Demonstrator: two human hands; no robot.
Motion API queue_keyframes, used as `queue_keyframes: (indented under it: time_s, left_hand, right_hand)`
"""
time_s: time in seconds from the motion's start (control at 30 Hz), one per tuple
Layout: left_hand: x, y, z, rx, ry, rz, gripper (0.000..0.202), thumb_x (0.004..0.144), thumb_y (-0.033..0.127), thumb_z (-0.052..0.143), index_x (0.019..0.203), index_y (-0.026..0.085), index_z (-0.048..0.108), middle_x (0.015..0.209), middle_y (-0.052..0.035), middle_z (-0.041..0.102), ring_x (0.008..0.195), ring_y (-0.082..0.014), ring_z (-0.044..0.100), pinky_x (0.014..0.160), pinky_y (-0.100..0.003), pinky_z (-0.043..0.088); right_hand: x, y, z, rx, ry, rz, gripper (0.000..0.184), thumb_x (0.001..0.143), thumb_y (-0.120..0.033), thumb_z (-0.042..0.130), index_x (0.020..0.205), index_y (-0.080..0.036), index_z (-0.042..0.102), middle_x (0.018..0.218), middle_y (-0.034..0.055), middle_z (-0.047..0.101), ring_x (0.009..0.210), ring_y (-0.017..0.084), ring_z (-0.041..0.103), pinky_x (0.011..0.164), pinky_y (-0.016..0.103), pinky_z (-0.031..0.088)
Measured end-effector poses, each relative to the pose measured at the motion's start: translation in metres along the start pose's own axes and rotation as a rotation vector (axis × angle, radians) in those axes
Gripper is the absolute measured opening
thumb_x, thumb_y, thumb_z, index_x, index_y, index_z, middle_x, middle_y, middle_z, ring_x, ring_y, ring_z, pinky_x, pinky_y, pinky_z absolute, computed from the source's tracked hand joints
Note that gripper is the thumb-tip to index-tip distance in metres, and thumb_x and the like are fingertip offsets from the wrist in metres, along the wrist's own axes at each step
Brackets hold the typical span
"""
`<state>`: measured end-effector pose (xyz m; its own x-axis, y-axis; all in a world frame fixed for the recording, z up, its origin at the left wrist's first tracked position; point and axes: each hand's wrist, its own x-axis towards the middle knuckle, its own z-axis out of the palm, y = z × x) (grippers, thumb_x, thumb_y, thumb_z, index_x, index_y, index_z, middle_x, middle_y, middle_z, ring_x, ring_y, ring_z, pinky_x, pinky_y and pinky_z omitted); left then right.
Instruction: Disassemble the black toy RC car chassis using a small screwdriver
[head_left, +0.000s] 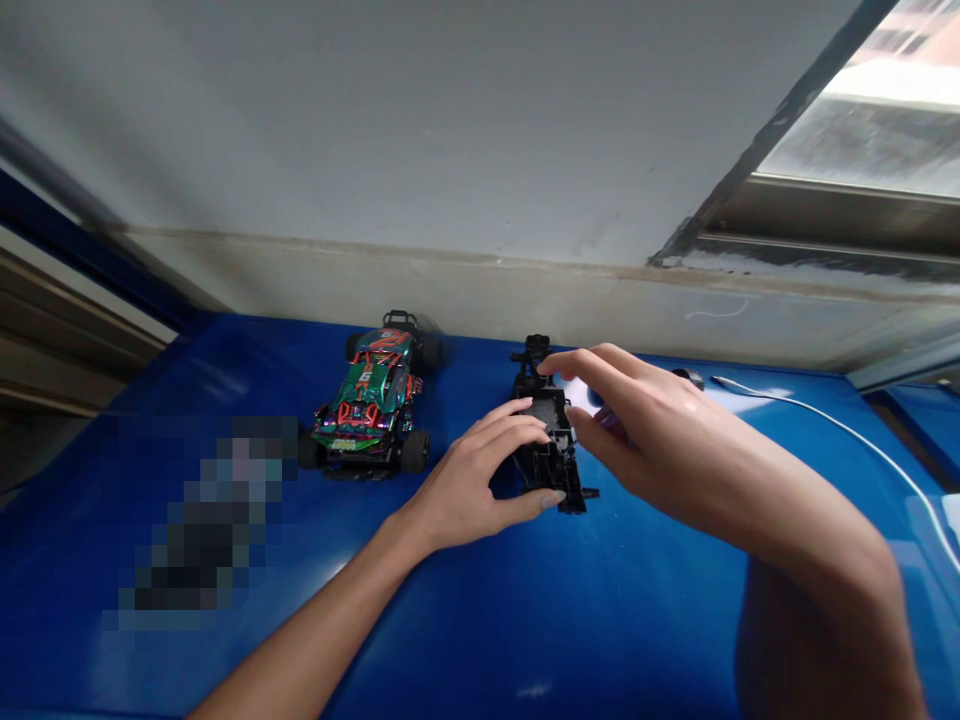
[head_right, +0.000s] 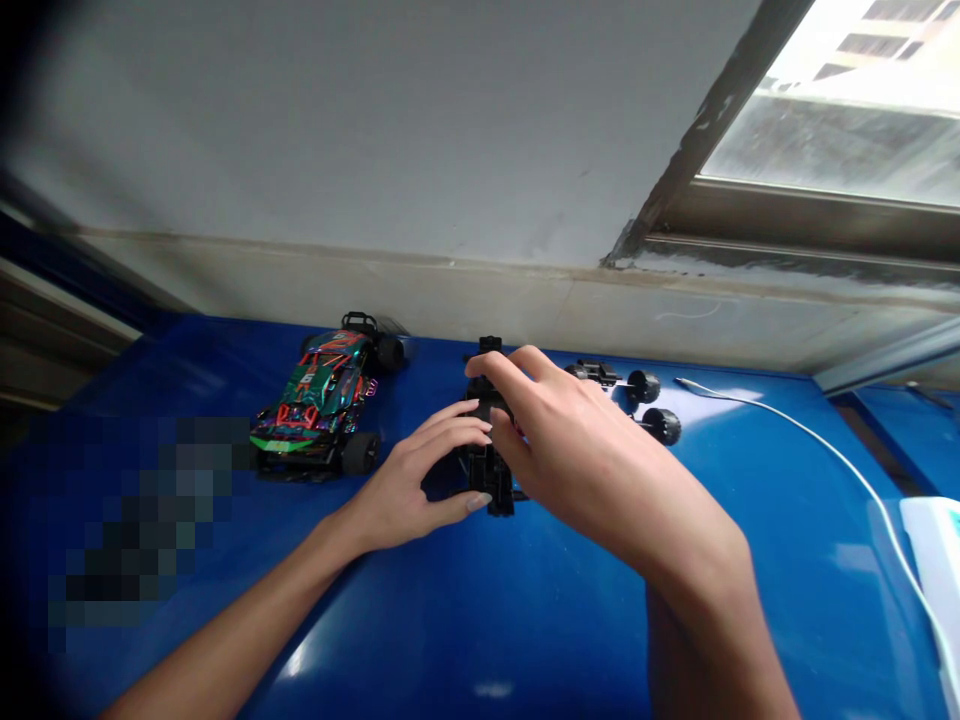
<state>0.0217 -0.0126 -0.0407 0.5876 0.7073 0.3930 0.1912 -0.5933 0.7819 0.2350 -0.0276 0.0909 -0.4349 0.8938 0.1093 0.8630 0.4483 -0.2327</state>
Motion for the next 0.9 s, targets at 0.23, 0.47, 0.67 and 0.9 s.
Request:
queue_keyframes:
  time_s: [0.23,0.47,0.67,0.9]
  left_hand:
    - [0.0012,0.0018,-0.0002,0.003,-0.011,-0.017,0.045,0.093,0.044,0.08,0.131,0.027,0.063,0.14,-0.0085,0.072,0.154,-0.036,0.049,0.125,-0.064,0.043]
    - [0.0007,0.0015,0.0002,0.013,-0.01,-0.011,0.048,0.094,0.045,0.079,0.134,0.026,0.061,0.142,-0.0095,0.07,0.154,-0.0353,0.048,0.125,-0.063,0.043]
    - [0.0008,0.0008,0.0006,0.007,-0.006,-0.007,0.046,0.093,0.044,0.079,0.132,0.027,0.062,0.14,-0.0084,0.071,0.154,-0.0349,0.048,0.126,-0.062,0.043]
    - [0.0003,0.001,0.0015,-0.003,0.012,-0.009,0.045,0.093,0.043,0.08,0.131,0.026,0.063,0.139,-0.0089,0.072,0.154,-0.0364,0.048,0.125,-0.064,0.043]
  right_hand:
    - [0.0015,0.0034,0.0033,0.03,-0.032,-0.032,0.045,0.104,-0.014,0.046,0.146,-0.029,0.053,0.123,0.009,0.069,0.089,0.02,0.072,0.069,0.03,0.049]
    - [0.0006,0.0001,-0.0009,0.001,-0.026,-0.01,0.046,0.1,-0.023,0.058,0.145,-0.03,0.052,0.122,0.0072,0.064,0.079,0.018,0.067,0.065,0.031,0.048]
    - [0.0044,0.0037,0.0038,0.057,-0.048,-0.023,0.041,0.106,-0.014,0.044,0.143,-0.028,0.055,0.123,0.0097,0.069,0.091,0.02,0.071,0.071,0.03,0.049]
    - [-0.0012,-0.0031,-0.0038,0.021,-0.042,0.005,0.048,0.103,-0.021,0.052,0.15,-0.031,0.048,0.125,0.009,0.061,0.073,0.016,0.066,0.064,0.032,0.049]
